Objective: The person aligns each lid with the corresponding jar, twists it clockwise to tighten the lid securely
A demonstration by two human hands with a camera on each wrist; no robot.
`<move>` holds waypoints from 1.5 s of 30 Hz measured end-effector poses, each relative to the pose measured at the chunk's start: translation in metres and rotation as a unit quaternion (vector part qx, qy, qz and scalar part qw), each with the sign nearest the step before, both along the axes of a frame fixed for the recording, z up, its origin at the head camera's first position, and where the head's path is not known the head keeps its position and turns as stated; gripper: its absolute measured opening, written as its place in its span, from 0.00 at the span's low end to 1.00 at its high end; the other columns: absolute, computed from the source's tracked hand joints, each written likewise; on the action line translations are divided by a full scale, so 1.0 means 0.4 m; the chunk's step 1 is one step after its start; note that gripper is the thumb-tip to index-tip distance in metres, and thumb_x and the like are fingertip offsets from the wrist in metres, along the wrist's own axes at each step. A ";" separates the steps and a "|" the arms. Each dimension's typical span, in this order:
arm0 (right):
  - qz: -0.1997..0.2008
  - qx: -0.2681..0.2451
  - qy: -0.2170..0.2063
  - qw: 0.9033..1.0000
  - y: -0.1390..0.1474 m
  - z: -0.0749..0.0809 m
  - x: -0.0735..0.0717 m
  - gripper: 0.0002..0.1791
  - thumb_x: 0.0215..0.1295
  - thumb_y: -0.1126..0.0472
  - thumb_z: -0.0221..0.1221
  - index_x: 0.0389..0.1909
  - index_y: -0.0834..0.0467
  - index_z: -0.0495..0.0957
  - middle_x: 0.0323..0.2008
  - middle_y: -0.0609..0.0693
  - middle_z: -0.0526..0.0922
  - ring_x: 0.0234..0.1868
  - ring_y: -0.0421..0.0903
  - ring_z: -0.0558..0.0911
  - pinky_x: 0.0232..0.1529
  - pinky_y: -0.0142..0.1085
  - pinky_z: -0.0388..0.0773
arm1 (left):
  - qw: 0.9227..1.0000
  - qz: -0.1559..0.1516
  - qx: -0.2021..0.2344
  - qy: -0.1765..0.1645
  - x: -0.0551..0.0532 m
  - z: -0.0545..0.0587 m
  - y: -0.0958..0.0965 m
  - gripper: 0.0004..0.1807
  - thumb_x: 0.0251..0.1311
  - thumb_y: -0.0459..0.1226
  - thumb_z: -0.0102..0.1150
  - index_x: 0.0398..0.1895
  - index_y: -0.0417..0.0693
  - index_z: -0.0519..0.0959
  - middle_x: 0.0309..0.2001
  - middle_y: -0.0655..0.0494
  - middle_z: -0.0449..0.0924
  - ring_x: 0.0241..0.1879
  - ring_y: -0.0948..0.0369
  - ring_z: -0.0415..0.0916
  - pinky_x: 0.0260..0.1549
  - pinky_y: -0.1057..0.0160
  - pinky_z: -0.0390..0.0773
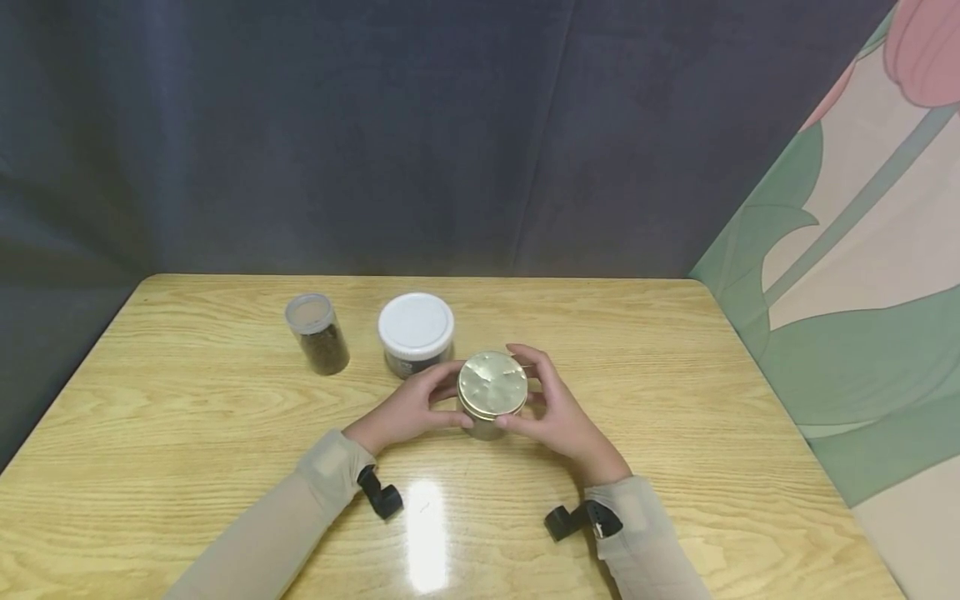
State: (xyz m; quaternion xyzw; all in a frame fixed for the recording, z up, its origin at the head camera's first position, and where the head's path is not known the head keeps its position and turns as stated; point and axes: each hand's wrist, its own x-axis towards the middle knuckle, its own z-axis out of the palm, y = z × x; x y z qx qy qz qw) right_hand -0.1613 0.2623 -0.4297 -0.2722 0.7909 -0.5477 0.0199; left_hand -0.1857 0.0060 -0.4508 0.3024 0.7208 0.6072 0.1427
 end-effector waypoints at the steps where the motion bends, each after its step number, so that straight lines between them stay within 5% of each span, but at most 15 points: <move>1: 0.005 -0.001 0.004 1.000 0.001 0.001 0.000 0.48 0.59 0.70 0.69 0.77 0.55 0.54 0.66 0.57 0.67 0.65 0.43 0.69 0.58 0.38 0.78 | 1.000 0.000 -0.001 -0.001 0.000 0.001 0.000 0.42 0.55 0.30 0.75 0.73 0.38 0.65 0.70 0.44 0.68 0.65 0.50 0.74 0.64 0.67 0.73; 9: 0.058 -0.044 0.026 0.997 -0.001 0.002 -0.003 0.36 0.68 0.77 0.50 0.77 0.65 0.55 0.70 0.60 0.62 0.67 0.45 0.66 0.59 0.34 0.78 | 1.000 -0.002 -0.004 -0.004 0.001 0.006 0.000 0.42 0.55 0.30 0.74 0.73 0.38 0.64 0.71 0.43 0.67 0.65 0.50 0.73 0.64 0.67 0.73; 30: 0.008 -0.018 0.004 1.000 0.004 -0.005 -0.001 0.43 0.60 0.70 0.69 0.72 0.60 0.55 0.64 0.54 0.66 0.62 0.45 0.71 0.56 0.39 0.78 | 1.000 0.003 -0.001 0.001 -0.001 -0.004 -0.001 0.43 0.54 0.30 0.75 0.73 0.39 0.65 0.70 0.44 0.68 0.66 0.51 0.73 0.64 0.68 0.72; 39: 0.054 -0.059 0.029 0.996 0.000 -0.003 -0.003 0.38 0.67 0.76 0.54 0.77 0.64 0.53 0.62 0.57 0.67 0.61 0.45 0.71 0.59 0.35 0.79 | 1.000 0.003 -0.004 -0.007 0.001 0.001 0.000 0.43 0.55 0.30 0.75 0.74 0.39 0.64 0.71 0.44 0.67 0.65 0.50 0.73 0.64 0.68 0.72; 45: 0.051 -0.037 0.018 0.998 0.003 -0.003 -0.004 0.36 0.66 0.76 0.54 0.76 0.64 0.57 0.68 0.55 0.64 0.65 0.46 0.68 0.59 0.36 0.78 | 1.000 0.001 -0.005 -0.009 0.001 0.001 0.000 0.43 0.55 0.31 0.75 0.74 0.39 0.64 0.71 0.45 0.67 0.65 0.51 0.73 0.64 0.67 0.72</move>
